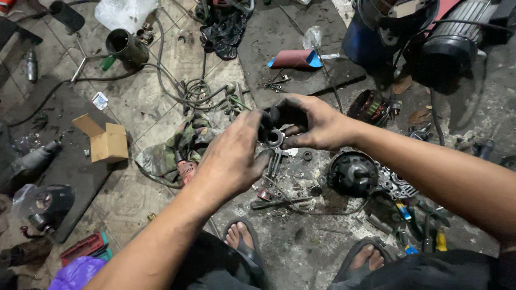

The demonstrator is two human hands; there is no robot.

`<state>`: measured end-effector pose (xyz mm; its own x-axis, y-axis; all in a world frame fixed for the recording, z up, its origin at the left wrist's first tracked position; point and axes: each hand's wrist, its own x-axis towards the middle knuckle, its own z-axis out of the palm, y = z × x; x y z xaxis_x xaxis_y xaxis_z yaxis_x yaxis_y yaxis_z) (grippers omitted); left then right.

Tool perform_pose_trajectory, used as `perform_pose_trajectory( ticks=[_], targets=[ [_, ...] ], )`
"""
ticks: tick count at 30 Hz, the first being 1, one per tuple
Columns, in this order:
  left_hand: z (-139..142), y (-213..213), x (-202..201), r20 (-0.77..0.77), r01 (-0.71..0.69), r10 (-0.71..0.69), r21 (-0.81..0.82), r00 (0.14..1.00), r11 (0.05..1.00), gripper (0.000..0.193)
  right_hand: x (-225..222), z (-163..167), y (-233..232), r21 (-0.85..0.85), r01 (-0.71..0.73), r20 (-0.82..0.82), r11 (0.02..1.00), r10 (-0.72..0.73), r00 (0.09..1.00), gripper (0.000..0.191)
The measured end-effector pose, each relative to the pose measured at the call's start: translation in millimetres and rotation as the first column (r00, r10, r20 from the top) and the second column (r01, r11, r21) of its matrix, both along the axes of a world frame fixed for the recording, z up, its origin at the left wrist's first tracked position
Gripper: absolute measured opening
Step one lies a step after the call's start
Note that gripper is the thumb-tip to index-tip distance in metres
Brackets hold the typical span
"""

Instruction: The person sits on the floor and disassembles a small electric motor by hand. They remove the rotor and stator, inspect the copper windings, and handle various small components and tools scattered around the workspace.

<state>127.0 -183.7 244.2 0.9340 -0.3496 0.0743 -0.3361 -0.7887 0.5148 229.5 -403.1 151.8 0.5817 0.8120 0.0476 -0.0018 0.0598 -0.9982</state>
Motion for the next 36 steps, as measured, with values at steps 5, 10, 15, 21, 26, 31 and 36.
perform_pose_trajectory(
  ticks=[5,10,15,21,26,31,36],
  targets=[
    [8.9,-3.6,-9.6,0.102,0.035,-0.031,-0.038,0.994,0.999,0.069,-10.1,4.2,-0.8,0.079,-0.022,0.002,0.997,0.021,1.0,0.062],
    [17.6,-6.4,-3.3,-0.085,-0.036,0.02,-0.191,0.996,0.981,0.05,-22.4,20.6,-7.2,0.044,0.012,0.235,0.999,-0.022,0.972,0.063],
    [21.7,-11.5,-9.7,-0.139,-0.084,0.036,-0.358,0.99,0.93,0.031,-38.9,40.5,-14.1,0.088,0.015,0.145,0.996,-0.028,0.989,0.057],
    [28.1,-8.1,-11.3,-0.13,-0.191,0.153,-0.372,0.98,0.908,0.03,-43.3,69.4,-22.0,0.141,-0.01,0.278,0.99,-0.03,0.96,0.058],
    [29.6,-5.2,-15.0,-0.26,-0.273,0.182,-0.376,0.948,0.886,0.043,-40.7,85.8,-36.8,0.098,-0.009,0.566,0.995,-0.049,0.823,0.053],
    [30.1,-14.0,-26.2,-0.299,-0.094,0.016,-0.25,0.954,0.964,0.032,-45.1,80.3,-68.1,-0.086,0.092,0.668,0.992,-0.011,0.744,0.049],
    [32.2,-21.8,-31.4,-0.304,0.081,-0.181,-0.314,0.936,0.946,0.034,-63.2,58.7,-110.7,-0.416,0.223,0.63,0.881,0.103,0.769,0.047]
  ],
)
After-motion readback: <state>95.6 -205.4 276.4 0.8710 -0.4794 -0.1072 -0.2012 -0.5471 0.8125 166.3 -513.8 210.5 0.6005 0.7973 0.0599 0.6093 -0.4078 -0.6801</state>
